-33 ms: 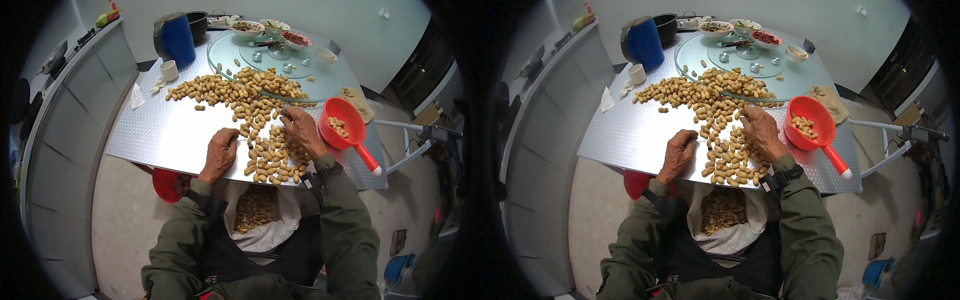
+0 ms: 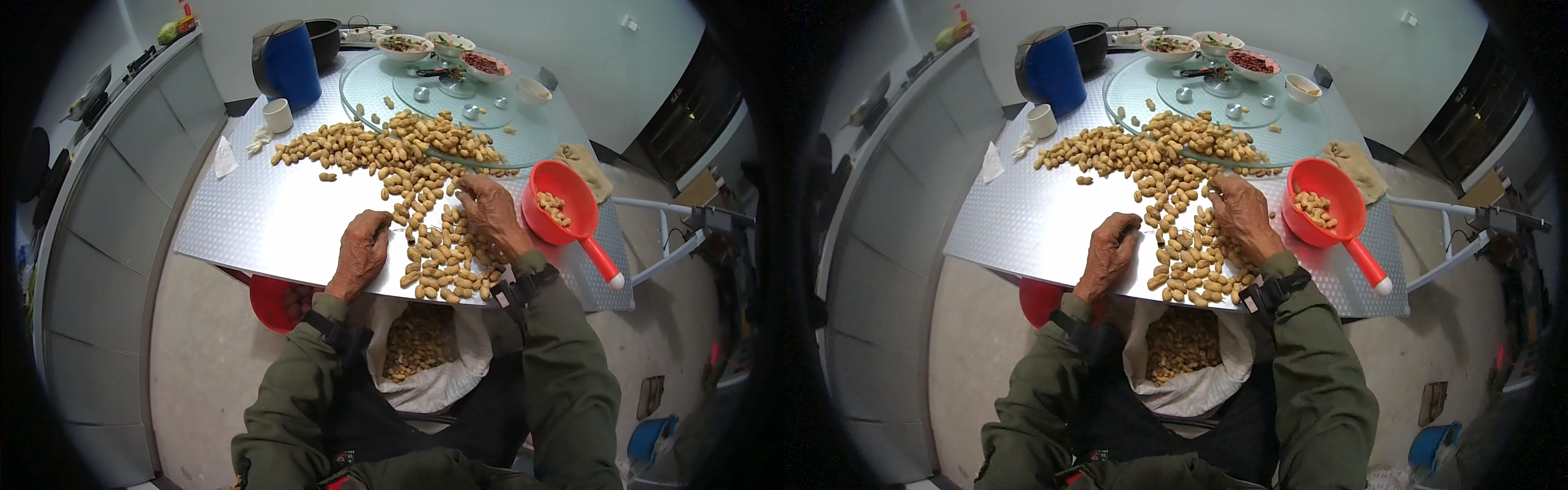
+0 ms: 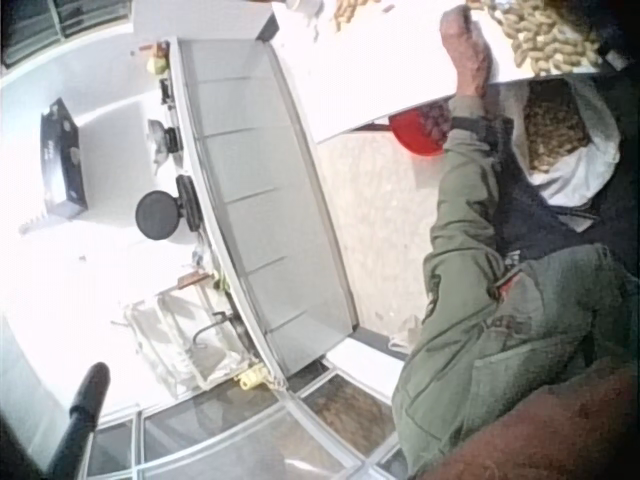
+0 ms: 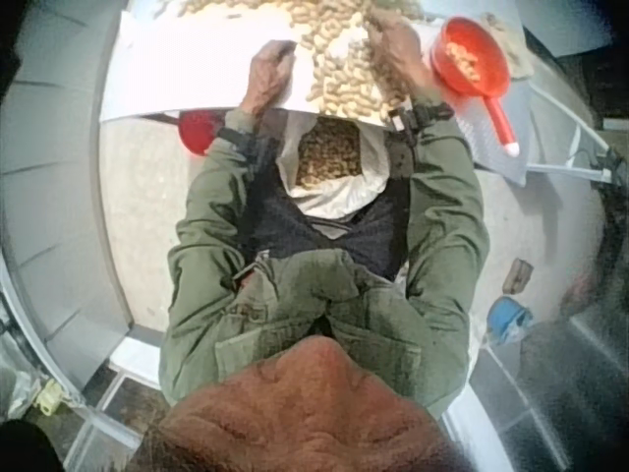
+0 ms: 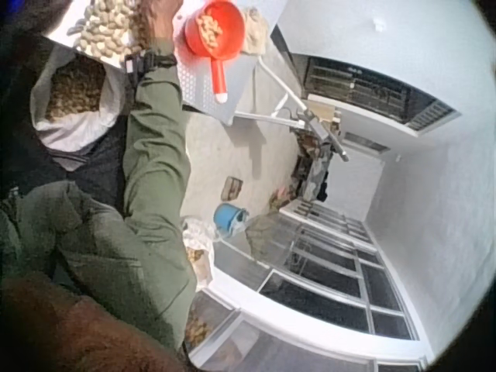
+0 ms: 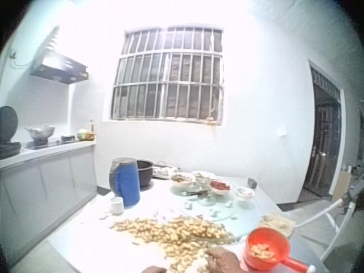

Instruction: The person sits at a metal table and shells peanuts by hand, cracking the shells and dropping the kernels into a white sack between their legs. They repeatedly pick up peanuts from the table, crack them, and transfer the kernels, occasionally using a red scoop to move peanuts.

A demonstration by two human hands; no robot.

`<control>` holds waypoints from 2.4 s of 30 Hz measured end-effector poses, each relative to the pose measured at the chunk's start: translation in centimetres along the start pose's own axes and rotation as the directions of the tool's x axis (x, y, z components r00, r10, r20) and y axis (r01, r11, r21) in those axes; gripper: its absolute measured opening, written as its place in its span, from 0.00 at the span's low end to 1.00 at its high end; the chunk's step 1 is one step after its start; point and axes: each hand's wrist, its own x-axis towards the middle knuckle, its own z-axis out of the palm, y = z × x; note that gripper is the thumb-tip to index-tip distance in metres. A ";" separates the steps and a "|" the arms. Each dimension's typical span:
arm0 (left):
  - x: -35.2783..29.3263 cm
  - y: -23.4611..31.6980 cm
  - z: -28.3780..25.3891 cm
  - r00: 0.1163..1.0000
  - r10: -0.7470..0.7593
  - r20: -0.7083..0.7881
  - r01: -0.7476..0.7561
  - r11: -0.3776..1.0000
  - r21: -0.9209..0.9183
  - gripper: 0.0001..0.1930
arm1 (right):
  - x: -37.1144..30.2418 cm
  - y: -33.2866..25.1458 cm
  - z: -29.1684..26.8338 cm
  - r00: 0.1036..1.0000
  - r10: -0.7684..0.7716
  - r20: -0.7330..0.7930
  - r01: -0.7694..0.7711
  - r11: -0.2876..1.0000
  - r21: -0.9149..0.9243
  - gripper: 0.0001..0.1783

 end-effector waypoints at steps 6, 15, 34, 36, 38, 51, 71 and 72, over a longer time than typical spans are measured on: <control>0.0 0.1 0.0 1.000 -0.003 -0.017 0.003 1.000 0.002 0.10 | 1.3 0.0 2.6 0.997 -0.045 0.067 0.050 0.996 -0.072 0.17; 0.0 0.5 -0.3 1.000 0.008 -0.012 -0.008 1.000 0.018 0.12 | 0.4 -2.4 3.1 0.961 -0.196 0.198 0.210 0.976 -0.053 0.14; 7.7 -0.3 -1.0 0.998 0.011 0.054 -0.022 0.978 0.209 0.18 | -13.8 2.1 -3.5 0.986 0.009 -0.169 0.001 0.998 0.061 0.17; 9.1 -0.2 -0.1 0.996 0.014 0.087 -0.040 0.953 0.300 0.17 | -14.0 2.2 -3.3 0.981 0.035 -0.188 -0.019 0.996 0.088 0.17; 10.1 0.1 0.8 0.993 0.009 0.118 -0.057 0.908 0.414 0.15 | -14.0 2.2 -3.2 0.979 0.060 -0.192 -0.041 0.994 0.102 0.17; 11.0 0.5 4.7 0.971 -0.029 0.237 -0.134 0.754 0.643 0.12 | -13.9 2.1 -3.3 0.977 0.056 -0.206 -0.041 0.996 0.078 0.12; 10.2 2.8 -0.2 0.882 -0.423 0.206 0.422 0.518 -0.744 0.18 | -13.9 2.6 -3.3 0.971 0.067 -0.230 -0.041 0.993 0.115 0.11; 10.3 2.9 0.1 0.891 -0.399 0.215 0.416 0.531 -0.738 0.18 | -13.9 2.6 -3.3 0.973 0.074 -0.218 -0.047 0.991 0.123 0.11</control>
